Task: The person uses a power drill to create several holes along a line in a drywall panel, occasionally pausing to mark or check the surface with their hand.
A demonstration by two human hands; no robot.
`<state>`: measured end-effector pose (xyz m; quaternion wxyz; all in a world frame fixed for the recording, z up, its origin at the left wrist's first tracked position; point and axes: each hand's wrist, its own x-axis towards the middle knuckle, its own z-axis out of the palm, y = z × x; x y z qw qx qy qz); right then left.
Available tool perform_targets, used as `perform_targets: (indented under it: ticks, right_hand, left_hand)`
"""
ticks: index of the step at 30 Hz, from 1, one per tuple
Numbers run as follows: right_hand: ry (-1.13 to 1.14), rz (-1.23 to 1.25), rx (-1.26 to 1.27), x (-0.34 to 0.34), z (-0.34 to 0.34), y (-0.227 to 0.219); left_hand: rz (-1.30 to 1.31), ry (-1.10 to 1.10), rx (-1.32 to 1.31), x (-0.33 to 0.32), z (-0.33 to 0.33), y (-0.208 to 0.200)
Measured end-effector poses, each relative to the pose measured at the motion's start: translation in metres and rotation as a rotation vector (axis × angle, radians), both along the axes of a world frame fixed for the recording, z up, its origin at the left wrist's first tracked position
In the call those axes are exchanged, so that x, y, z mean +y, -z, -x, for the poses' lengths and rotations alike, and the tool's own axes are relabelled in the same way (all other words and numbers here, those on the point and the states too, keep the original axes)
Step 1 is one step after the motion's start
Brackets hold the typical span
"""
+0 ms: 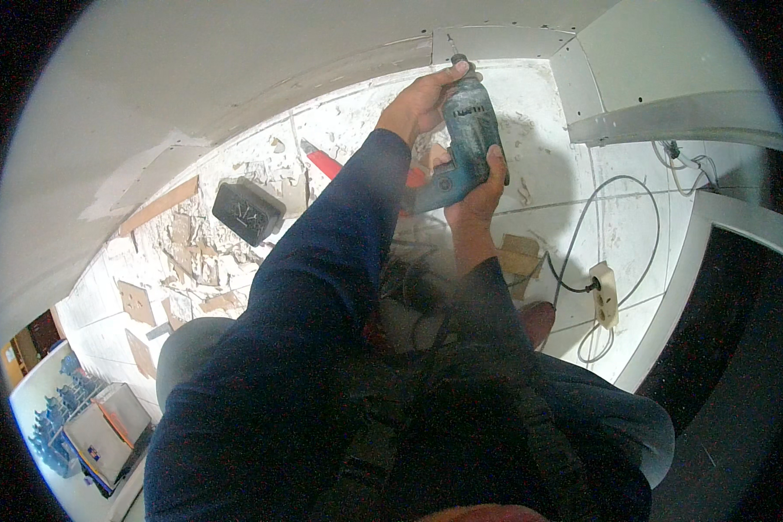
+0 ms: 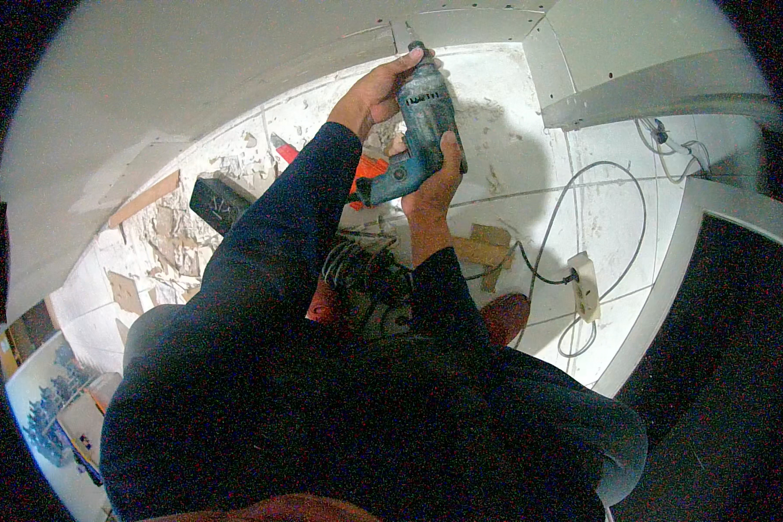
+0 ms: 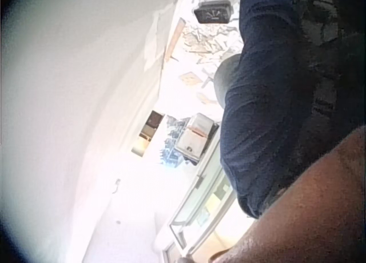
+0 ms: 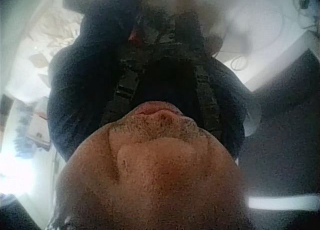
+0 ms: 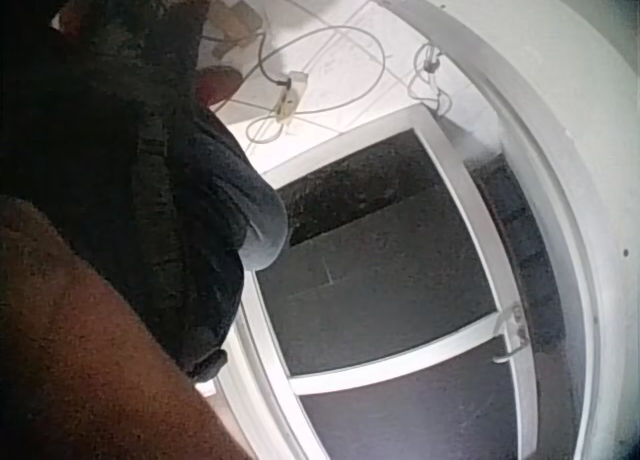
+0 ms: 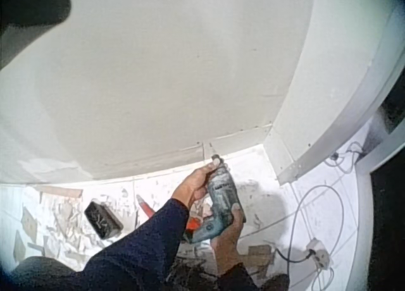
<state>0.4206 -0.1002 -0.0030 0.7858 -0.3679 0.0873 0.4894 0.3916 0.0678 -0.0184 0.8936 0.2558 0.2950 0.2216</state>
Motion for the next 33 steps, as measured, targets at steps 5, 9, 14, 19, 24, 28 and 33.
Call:
perform_targets:
  ticks: [5,9,14,19,24,28,33]
  right_hand:
    - [-0.044,-0.044,0.028,-0.001,-0.001,-0.007]
    - [-0.044,-0.044,0.059,-0.004,-0.006,-0.004]
    - [-0.01,-0.023,0.022,0.001,0.002,-0.015]
    - [-0.018,-0.065,-0.012,0.0,0.0,-0.013]
    - [-0.028,-0.043,-0.005,-0.001,-0.004,-0.011]
    - [-0.006,0.047,-0.076,0.001,-0.006,-0.004]
    - [0.031,0.078,-0.217,0.002,-0.006,-0.004]
  left_hand:
    - [0.003,-0.022,0.003,-0.003,0.002,-0.002]
    - [-0.008,-0.054,0.065,-0.009,0.002,-0.007]
    - [-0.014,-0.016,0.029,-0.005,0.006,-0.005]
    - [-0.023,-0.025,0.046,-0.005,0.004,-0.003]
    - [-0.033,-0.02,0.046,-0.003,0.004,0.0]
    - [-0.03,-0.01,0.018,-0.004,-0.002,-0.001]
    - [-0.014,-0.025,0.021,-0.001,-0.003,-0.001]
